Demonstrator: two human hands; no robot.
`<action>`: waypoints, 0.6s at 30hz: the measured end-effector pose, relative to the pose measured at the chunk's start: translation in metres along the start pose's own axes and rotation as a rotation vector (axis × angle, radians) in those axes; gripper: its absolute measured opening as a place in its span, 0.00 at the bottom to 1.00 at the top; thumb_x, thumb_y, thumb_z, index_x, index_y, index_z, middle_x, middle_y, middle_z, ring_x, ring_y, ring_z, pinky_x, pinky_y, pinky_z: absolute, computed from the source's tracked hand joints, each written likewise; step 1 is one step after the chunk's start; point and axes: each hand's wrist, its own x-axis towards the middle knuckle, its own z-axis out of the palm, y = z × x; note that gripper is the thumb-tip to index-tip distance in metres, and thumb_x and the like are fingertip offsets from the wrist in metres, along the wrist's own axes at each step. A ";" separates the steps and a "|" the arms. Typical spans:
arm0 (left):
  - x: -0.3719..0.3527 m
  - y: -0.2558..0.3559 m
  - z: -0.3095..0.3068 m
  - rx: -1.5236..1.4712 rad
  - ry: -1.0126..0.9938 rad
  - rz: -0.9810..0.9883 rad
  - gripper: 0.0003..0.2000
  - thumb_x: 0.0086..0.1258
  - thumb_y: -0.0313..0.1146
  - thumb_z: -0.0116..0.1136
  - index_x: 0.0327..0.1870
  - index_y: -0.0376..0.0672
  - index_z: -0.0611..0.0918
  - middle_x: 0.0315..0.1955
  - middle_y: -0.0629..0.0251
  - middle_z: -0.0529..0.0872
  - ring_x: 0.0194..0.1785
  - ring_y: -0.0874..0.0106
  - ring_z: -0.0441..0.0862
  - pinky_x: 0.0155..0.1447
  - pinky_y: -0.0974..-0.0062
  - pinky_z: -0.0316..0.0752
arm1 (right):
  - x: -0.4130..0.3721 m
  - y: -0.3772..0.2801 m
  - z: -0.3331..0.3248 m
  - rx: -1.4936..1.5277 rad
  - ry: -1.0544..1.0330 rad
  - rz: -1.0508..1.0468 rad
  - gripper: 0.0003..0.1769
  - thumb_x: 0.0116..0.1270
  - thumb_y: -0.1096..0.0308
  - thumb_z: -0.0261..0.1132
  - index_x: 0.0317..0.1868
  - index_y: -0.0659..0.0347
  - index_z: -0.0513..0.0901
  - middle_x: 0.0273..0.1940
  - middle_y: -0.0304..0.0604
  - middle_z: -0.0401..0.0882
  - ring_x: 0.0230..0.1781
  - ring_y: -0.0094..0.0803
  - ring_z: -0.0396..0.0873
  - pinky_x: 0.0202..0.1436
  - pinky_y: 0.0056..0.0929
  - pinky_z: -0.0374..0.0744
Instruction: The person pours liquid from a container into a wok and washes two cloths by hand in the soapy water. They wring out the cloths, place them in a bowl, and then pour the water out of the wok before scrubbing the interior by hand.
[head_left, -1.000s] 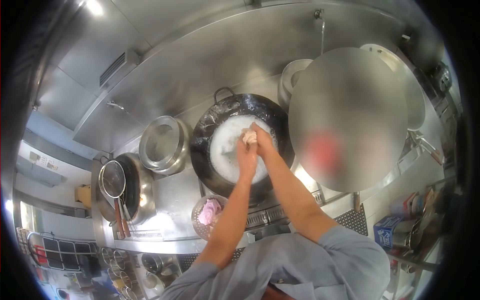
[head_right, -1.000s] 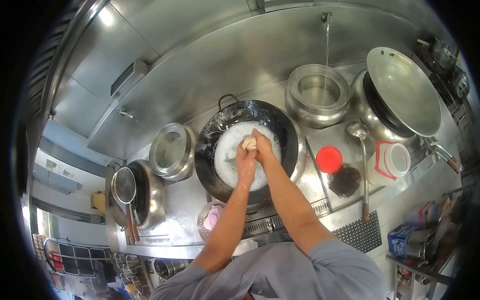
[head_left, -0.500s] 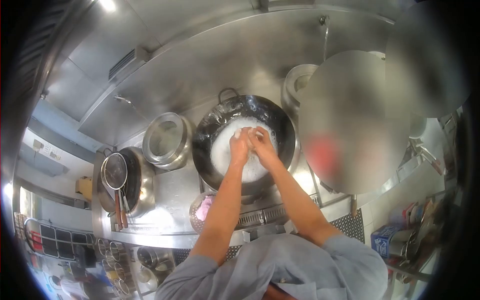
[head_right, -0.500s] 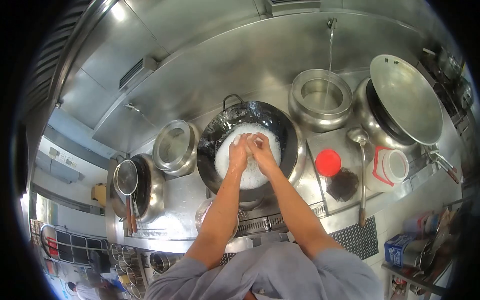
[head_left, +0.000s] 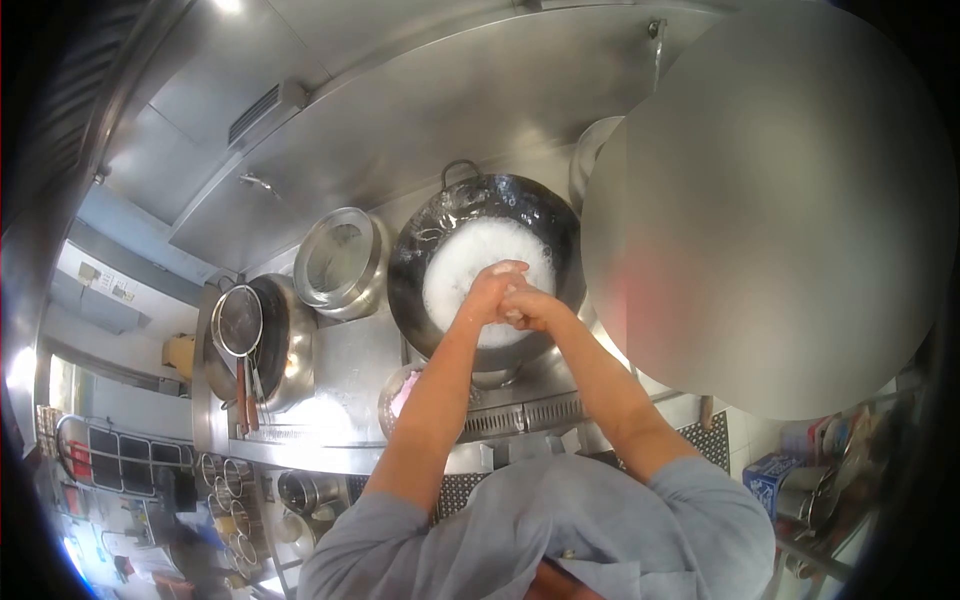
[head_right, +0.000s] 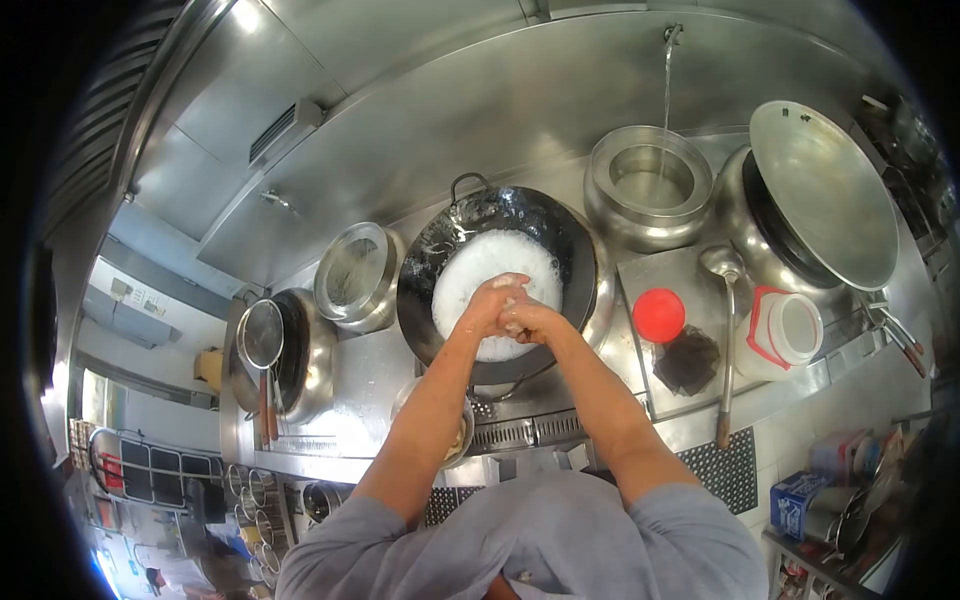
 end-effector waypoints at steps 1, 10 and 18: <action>0.000 0.001 0.000 0.018 0.021 -0.023 0.15 0.63 0.25 0.55 0.51 0.34 0.78 0.32 0.63 0.81 0.35 0.70 0.80 0.37 0.73 0.77 | 0.000 0.003 0.002 0.031 0.001 -0.003 0.09 0.51 0.69 0.66 0.32 0.51 0.74 0.20 0.29 0.69 0.15 0.18 0.66 0.15 0.17 0.60; 0.019 -0.030 -0.038 1.471 -0.029 0.918 0.12 0.67 0.32 0.52 0.45 0.36 0.82 0.27 0.63 0.80 0.29 0.72 0.77 0.34 0.73 0.74 | 0.007 0.034 0.026 -0.094 0.150 -0.227 0.06 0.54 0.69 0.63 0.32 0.62 0.79 0.21 0.38 0.74 0.15 0.28 0.68 0.18 0.30 0.63; 0.009 -0.017 -0.021 1.457 0.238 0.700 0.17 0.76 0.35 0.39 0.34 0.34 0.79 0.33 0.46 0.83 0.34 0.51 0.80 0.39 0.58 0.75 | 0.038 0.063 0.024 -0.949 0.338 -0.705 0.14 0.55 0.64 0.58 0.40 0.61 0.83 0.35 0.55 0.83 0.38 0.57 0.80 0.43 0.48 0.79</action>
